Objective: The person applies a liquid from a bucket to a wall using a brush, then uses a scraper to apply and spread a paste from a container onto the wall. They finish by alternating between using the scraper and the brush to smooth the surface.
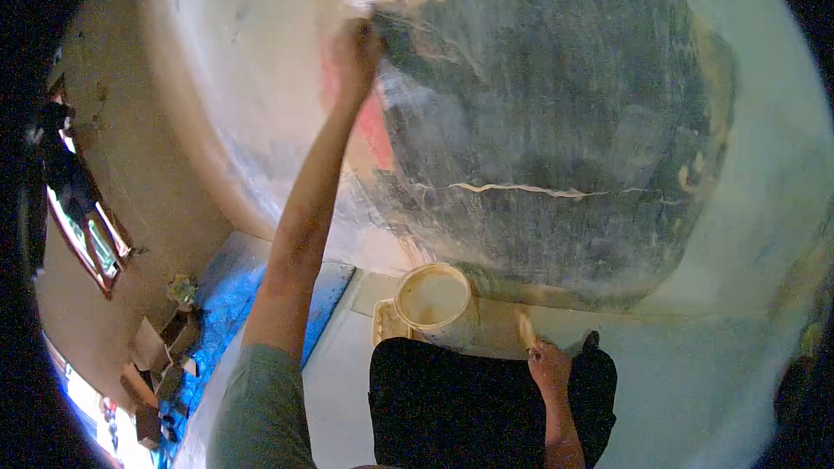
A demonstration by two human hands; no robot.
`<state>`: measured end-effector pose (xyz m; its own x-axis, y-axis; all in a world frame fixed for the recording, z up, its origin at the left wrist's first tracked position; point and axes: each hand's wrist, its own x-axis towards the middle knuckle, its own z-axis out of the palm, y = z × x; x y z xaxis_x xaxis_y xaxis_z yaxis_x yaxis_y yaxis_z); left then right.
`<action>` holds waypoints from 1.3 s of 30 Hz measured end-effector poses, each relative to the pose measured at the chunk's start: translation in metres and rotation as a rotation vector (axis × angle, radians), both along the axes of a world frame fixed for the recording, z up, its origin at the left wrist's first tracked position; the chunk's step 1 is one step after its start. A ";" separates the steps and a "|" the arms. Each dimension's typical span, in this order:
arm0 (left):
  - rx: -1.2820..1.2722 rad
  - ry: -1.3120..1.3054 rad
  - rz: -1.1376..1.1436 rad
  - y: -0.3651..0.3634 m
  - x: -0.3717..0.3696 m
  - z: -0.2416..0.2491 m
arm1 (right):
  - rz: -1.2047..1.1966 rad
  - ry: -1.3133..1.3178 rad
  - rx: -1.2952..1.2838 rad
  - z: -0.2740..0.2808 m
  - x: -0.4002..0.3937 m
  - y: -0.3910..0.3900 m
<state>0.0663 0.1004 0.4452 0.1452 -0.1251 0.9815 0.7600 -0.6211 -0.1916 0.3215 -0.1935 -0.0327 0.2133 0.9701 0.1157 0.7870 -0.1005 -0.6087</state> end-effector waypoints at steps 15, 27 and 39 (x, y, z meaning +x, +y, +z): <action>-1.185 -0.330 -0.346 -0.193 0.098 -0.515 | -0.004 -0.332 0.108 0.116 0.023 -0.025; -1.481 -0.543 -0.500 -0.185 0.090 -0.498 | -0.156 -1.181 0.932 0.415 -0.060 0.047; -1.546 -0.573 -0.451 -0.185 0.081 -0.500 | -0.387 -1.243 1.331 0.474 -0.193 0.217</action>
